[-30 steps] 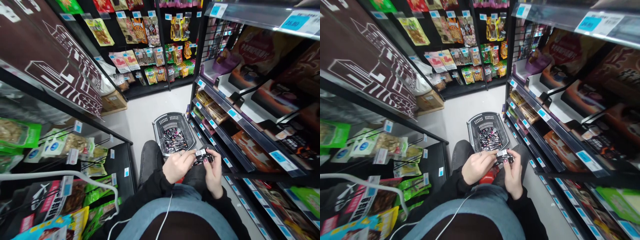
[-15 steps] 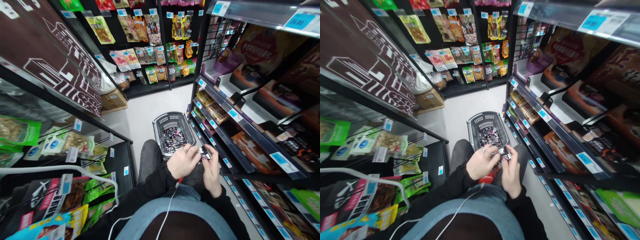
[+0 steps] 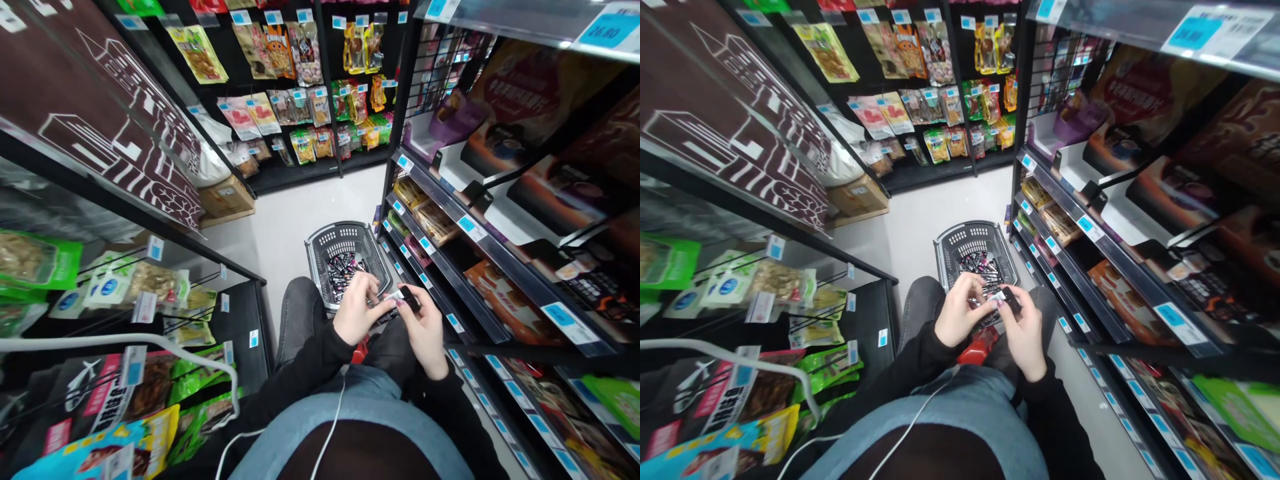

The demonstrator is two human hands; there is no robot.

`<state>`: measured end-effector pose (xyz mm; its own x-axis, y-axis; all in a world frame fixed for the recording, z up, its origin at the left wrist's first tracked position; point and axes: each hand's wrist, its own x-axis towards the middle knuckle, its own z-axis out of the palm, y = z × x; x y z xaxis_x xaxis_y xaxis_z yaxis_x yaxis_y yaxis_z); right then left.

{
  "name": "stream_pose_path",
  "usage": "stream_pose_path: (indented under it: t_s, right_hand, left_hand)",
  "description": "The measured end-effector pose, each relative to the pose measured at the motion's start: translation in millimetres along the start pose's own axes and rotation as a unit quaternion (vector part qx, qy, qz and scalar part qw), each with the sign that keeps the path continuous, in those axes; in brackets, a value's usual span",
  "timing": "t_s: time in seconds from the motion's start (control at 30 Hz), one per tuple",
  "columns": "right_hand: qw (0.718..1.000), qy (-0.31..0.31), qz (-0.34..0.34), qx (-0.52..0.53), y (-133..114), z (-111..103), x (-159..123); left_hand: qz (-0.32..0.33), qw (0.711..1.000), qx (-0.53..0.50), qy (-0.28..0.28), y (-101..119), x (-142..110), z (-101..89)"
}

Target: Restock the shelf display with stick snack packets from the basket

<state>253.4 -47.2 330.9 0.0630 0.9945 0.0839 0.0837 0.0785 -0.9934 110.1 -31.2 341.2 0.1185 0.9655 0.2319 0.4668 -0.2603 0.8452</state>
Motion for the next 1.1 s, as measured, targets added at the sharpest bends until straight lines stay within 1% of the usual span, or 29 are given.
stream_pose_path:
  t_s: [0.03,0.1,0.17,0.23,0.3,0.4,0.47,0.57,0.63,0.7,0.73,0.77,0.8,0.87,0.9,0.93,0.97,1.03,1.1]
  right_hand:
    - [1.0,0.009,0.006,-0.002,0.0,-0.2,2.9]
    - [0.999,0.031,0.012,-0.013,1.1,-1.4,9.0]
    - [0.999,0.042,0.014,-0.026,3.6,-3.4,15.0]
    - [0.999,0.029,0.016,-0.041,6.7,-5.3,20.3]
    - [0.998,0.008,0.014,-0.061,9.8,-6.8,24.7]
    - [0.997,-0.013,0.001,-0.077,14.3,-7.9,30.4]
    - [0.998,-0.021,-0.002,-0.062,17.1,-7.9,33.0]
    - [0.999,-0.031,0.019,-0.006,20.0,-6.1,33.8]
    - [0.998,-0.037,0.04,0.044,21.3,-3.5,32.5]
    - [0.992,-0.05,0.064,0.097,23.3,-0.7,31.1]
    - [0.989,-0.055,0.077,0.118,25.1,0.4,30.8]
    - [0.987,-0.052,0.086,0.129,27.8,1.1,30.9]
    - [0.987,-0.038,0.09,0.125,31.2,1.2,31.5]
    - [0.993,0.017,0.079,0.087,39.7,-0.1,33.5]
    - [0.994,0.051,0.069,0.065,44.1,-1.3,34.8]
    - [0.994,0.08,0.06,0.05,48.2,-2.8,36.0]
    - [0.992,0.103,0.054,0.045,51.6,-4.4,37.0]
    - [0.988,0.127,0.06,0.068,55.8,-6.8,38.2]
    - [0.982,0.129,0.082,0.109,56.5,-7.8,37.9]
  left_hand:
    - [-0.023,0.999,-0.016,-0.032,-1.5,-0.5,-1.3]
    - [-0.042,0.992,-0.022,-0.119,-3.8,-2.8,-5.7]
    - [-0.032,0.978,-0.001,-0.205,-5.8,-6.6,-10.5]
    - [-0.019,0.965,0.008,-0.26,-8.1,-10.9,-13.2]
    - [-0.026,0.961,-0.011,-0.276,-11.1,-14.7,-12.3]
    - [-0.078,0.957,-0.089,-0.265,-16.7,-17.5,-6.4]
    - [-0.132,0.936,-0.181,-0.271,-21.5,-17.2,-2.6]
    - [-0.21,0.881,-0.305,-0.294,-30.5,-15.1,-0.2]
    - [-0.241,0.86,-0.331,-0.304,-35.9,-13.8,-0.1]
    - [-0.25,0.859,-0.321,-0.31,-38.6,-13.3,0.1]
    - [-0.244,0.868,-0.307,-0.305,-38.5,-13.7,0.4]
    - [-0.229,0.886,-0.281,-0.29,-37.4,-14.7,0.9]
    - [-0.204,0.911,-0.24,-0.265,-35.7,-16.4,1.4]
    - [-0.126,0.963,-0.123,-0.203,-31.6,-21.8,2.2]
    - [-0.08,0.979,-0.057,-0.177,-30.2,-25.3,2.4]
    - [-0.035,0.987,0.003,-0.157,-29.5,-29.1,2.3]
    - [0.008,0.988,0.054,-0.144,-29.8,-32.9,2.1]
    - [0.09,0.981,0.128,-0.117,-32.7,-39.5,1.1]
    - [0.163,0.965,0.186,-0.086,-37.1,-43.1,-0.4]
